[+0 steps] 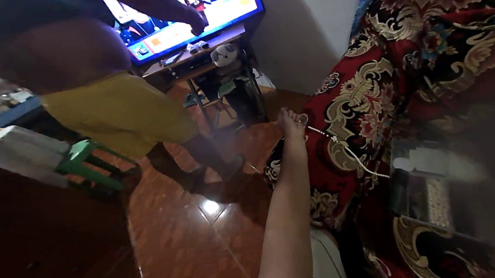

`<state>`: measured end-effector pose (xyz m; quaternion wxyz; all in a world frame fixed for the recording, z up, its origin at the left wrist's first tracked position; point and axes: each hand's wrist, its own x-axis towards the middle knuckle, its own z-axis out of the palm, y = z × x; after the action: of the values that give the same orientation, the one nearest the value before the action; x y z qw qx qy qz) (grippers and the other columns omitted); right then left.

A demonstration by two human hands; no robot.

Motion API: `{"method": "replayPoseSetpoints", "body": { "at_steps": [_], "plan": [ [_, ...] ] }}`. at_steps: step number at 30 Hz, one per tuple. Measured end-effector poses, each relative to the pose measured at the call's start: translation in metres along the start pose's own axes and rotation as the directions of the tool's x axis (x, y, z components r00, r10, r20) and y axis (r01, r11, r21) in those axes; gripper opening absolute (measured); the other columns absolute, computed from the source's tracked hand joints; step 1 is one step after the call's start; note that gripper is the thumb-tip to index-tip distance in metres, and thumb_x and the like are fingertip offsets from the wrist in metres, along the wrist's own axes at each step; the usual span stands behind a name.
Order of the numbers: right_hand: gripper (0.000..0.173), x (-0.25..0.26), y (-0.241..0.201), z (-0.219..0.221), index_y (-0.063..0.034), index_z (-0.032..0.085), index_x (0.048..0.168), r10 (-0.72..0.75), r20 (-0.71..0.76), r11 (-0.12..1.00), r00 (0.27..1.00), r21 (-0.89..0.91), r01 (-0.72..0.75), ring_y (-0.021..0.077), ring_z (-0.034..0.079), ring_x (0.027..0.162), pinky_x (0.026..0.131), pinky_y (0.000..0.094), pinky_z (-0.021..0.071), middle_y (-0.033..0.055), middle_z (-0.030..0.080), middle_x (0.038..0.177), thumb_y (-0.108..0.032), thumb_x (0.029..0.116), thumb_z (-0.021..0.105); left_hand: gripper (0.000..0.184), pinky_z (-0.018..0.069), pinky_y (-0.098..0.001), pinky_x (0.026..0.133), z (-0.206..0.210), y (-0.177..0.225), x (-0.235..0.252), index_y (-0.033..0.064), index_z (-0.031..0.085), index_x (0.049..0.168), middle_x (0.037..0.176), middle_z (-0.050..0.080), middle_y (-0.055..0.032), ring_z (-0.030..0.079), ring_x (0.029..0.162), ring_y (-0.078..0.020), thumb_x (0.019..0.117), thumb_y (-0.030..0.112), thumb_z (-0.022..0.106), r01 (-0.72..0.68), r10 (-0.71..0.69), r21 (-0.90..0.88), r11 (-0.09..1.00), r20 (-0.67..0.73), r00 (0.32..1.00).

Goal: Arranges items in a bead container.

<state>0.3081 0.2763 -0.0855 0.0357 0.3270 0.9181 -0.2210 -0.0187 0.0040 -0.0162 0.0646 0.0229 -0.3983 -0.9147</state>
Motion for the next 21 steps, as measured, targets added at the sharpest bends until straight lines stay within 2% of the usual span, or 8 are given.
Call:
{"method": "replayPoseSetpoints", "body": {
  "at_steps": [3,5,7,10,12,14,18,21],
  "plan": [
    [0.023,0.007,0.018,0.009,0.0087,0.074,0.095,-0.147,-0.159,0.987,0.976,0.036,0.155,0.0589,0.066,0.095,0.082,0.0779,0.0469,0.0364,0.069,0.097,-0.012,0.0950,0.064,0.022,0.0412,-0.0213,0.054,0.011,0.000,-0.024,0.0058,0.050,0.115,0.068,0.041,0.0066,0.040,0.053,-0.0037,0.1118,0.020,0.034,-0.029,-0.050,0.365,0.931,0.206,0.977],
    [0.027,0.005,0.015,0.003,0.0065,0.075,0.099,-0.190,-0.210,0.967,0.959,0.129,0.220,0.0547,0.067,0.097,0.085,0.0749,0.0473,0.0343,0.069,0.101,-0.016,0.0984,0.062,0.028,0.0458,-0.0248,0.061,0.024,0.001,-0.056,-0.0002,0.050,0.125,0.079,0.049,0.0012,0.047,0.062,-0.0060,0.1113,0.020,0.036,-0.089,-0.154,0.562,0.822,0.370,0.916],
    [0.030,-0.002,0.006,0.000,0.0025,0.075,0.110,-0.275,-0.300,0.891,0.914,0.277,0.359,0.0423,0.071,0.095,0.087,0.0615,0.0530,0.0273,0.072,0.105,-0.023,0.1005,0.064,0.030,0.0503,-0.0263,0.067,0.043,0.001,-0.095,-0.0060,0.052,0.126,0.087,0.058,-0.0054,0.055,0.071,-0.0078,0.1104,0.017,0.041,-0.167,-0.288,0.677,0.717,0.505,0.814],
    [0.045,-0.020,-0.020,-0.002,0.0070,0.062,0.131,-0.380,-0.311,0.593,0.871,0.641,0.487,0.0187,0.072,0.101,0.082,0.0340,0.0611,0.0187,0.069,0.123,-0.017,0.0945,0.070,0.030,0.0522,-0.0260,0.067,0.059,-0.011,-0.157,-0.0125,0.055,0.122,0.090,0.066,-0.0114,0.061,0.072,-0.0088,0.1091,0.011,0.042,-0.260,-0.452,0.687,0.679,0.669,0.590],
    [0.066,-0.032,-0.036,-0.002,0.0092,0.048,0.144,-0.451,-0.280,0.395,0.848,0.789,0.471,0.0176,0.067,0.118,0.087,0.0317,0.0605,0.0176,0.061,0.140,-0.016,0.0887,0.074,0.026,0.0464,-0.0235,0.061,0.060,-0.026,-0.192,-0.0105,0.057,0.116,0.087,0.068,-0.0113,0.058,0.067,-0.0073,0.1081,0.010,0.042,-0.257,-0.522,0.681,0.686,0.706,0.479],
    [0.072,-0.043,-0.048,0.000,0.0058,0.048,0.143,-0.427,-0.281,0.347,0.860,0.827,0.442,0.0065,0.068,0.108,0.081,0.0235,0.0610,0.0077,0.066,0.130,-0.012,0.0796,0.077,0.027,0.0536,-0.0304,0.071,0.058,-0.032,-0.218,-0.0114,0.056,0.119,0.093,0.068,-0.0154,0.064,0.077,-0.0137,0.1086,0.010,0.044,-0.211,-0.606,0.718,0.663,0.680,0.413],
    [0.046,-0.048,-0.048,0.002,0.0042,0.062,0.122,-0.379,-0.242,0.449,0.893,0.796,0.406,-0.0007,0.071,0.083,0.075,0.0196,0.0613,-0.0011,0.074,0.098,0.004,0.0779,0.074,0.026,0.0492,-0.0265,0.065,0.050,-0.039,-0.241,-0.0093,0.057,0.119,0.092,0.065,-0.0130,0.057,0.071,-0.0097,0.1087,0.011,0.045,-0.123,-0.630,0.746,0.655,0.628,0.456],
    [0.032,-0.041,-0.036,-0.001,0.0059,0.068,0.117,-0.394,-0.192,0.588,0.899,0.699,0.407,0.0090,0.070,0.074,0.072,0.0287,0.0612,0.0090,0.074,0.091,-0.003,0.0874,0.073,0.024,0.0399,-0.0189,0.054,0.042,-0.039,-0.244,-0.0082,0.056,0.116,0.087,0.062,-0.0073,0.046,0.058,-0.0017,0.1086,0.011,0.045,-0.025,-0.592,0.720,0.694,0.590,0.548]
  ]
}}
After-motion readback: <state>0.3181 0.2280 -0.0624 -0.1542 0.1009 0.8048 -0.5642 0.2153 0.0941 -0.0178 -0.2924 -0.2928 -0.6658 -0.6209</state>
